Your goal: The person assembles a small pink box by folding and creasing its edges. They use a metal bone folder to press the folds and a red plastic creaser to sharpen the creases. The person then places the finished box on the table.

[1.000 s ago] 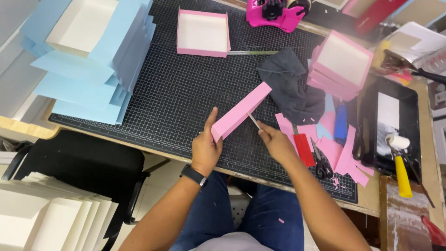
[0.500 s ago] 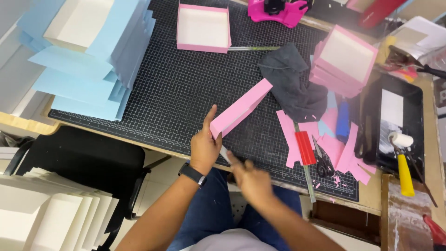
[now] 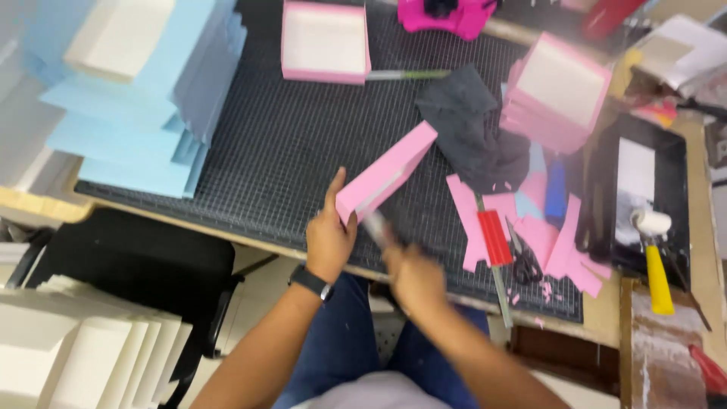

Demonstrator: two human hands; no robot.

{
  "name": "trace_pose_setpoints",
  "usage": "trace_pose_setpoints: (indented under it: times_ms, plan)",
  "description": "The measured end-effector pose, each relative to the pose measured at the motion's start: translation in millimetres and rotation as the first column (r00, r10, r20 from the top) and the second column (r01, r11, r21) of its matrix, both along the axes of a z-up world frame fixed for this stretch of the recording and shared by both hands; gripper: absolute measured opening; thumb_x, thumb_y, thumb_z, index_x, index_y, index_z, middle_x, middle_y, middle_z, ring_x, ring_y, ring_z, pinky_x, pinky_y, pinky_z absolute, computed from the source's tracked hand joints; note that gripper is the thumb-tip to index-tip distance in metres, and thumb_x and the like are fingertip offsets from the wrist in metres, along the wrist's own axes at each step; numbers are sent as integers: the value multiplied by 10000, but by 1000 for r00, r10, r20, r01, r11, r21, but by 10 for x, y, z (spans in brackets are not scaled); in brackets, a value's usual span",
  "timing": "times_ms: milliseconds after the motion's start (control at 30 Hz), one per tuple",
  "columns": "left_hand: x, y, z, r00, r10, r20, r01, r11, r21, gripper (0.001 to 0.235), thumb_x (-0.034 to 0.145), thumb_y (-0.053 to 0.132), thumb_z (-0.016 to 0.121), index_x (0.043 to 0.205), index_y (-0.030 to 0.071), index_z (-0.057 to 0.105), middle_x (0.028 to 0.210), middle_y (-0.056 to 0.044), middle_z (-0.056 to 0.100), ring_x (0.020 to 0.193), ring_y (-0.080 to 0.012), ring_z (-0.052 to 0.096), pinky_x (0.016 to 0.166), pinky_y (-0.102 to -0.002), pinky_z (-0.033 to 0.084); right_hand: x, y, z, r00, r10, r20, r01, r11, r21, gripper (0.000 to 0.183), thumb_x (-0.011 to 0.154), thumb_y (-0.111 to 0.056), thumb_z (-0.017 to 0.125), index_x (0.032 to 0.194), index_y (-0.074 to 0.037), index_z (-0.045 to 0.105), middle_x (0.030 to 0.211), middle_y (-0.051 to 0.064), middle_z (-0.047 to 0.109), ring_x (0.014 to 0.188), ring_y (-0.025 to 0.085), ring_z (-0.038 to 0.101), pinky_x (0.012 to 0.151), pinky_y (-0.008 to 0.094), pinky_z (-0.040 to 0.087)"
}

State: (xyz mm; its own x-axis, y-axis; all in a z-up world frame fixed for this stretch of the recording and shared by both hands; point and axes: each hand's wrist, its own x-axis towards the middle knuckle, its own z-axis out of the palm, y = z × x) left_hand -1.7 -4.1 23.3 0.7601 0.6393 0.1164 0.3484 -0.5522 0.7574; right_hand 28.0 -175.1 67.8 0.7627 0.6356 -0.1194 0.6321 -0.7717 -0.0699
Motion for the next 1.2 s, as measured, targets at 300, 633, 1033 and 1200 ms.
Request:
trace_pose_setpoints:
  times_ms: [300, 633, 1033, 1200]
  plan:
    - [-18, 23, -160, 999, -14, -40, 14, 1000, -7, 843, 878, 104, 690, 1612, 301, 324, 1125, -179, 775, 897, -459, 732, 773, -559, 585, 818, -140, -458, 987, -163, 4, 163, 985, -64, 510, 1096, -444, 331, 1604, -408, 349, 952, 165, 677, 847, 446, 763, 782, 533, 614]
    - [3, 26, -316, 999, 16, -44, -15, 999, 39, 858, 887, 123, 686, 1631, 297, 296, 968, -175, 791, 824, -428, 745, 752, -526, 590, 198, -22, -470, 996, -92, -16, 91, 995, -49, 499, 1060, -407, 431, 1557, -371, 459, 854, 124, 748, 801, 317, 784, 712, 471, 639]
    - [-1, 13, -237, 1000, 8, 12, -9, 999, 40, 819, 892, 142, 672, 1613, 307, 321, 1016, -161, 791, 830, -436, 741, 732, -547, 588, 60, -71, -296, 959, 32, -281, -27, 999, 21, 485, 1075, -453, 354, 1545, -369, 436, 984, 217, 726, 854, 456, 754, 737, 577, 602]
    - [9, 18, -328, 1000, -6, 2, 6, 997, 78, 838, 899, 122, 672, 1626, 274, 285, 1101, -181, 778, 856, -454, 736, 742, -558, 585, 661, -131, -461, 990, -139, 11, 139, 989, 48, 476, 1103, -363, 380, 1552, -248, 488, 797, 178, 724, 743, 369, 775, 660, 496, 623]
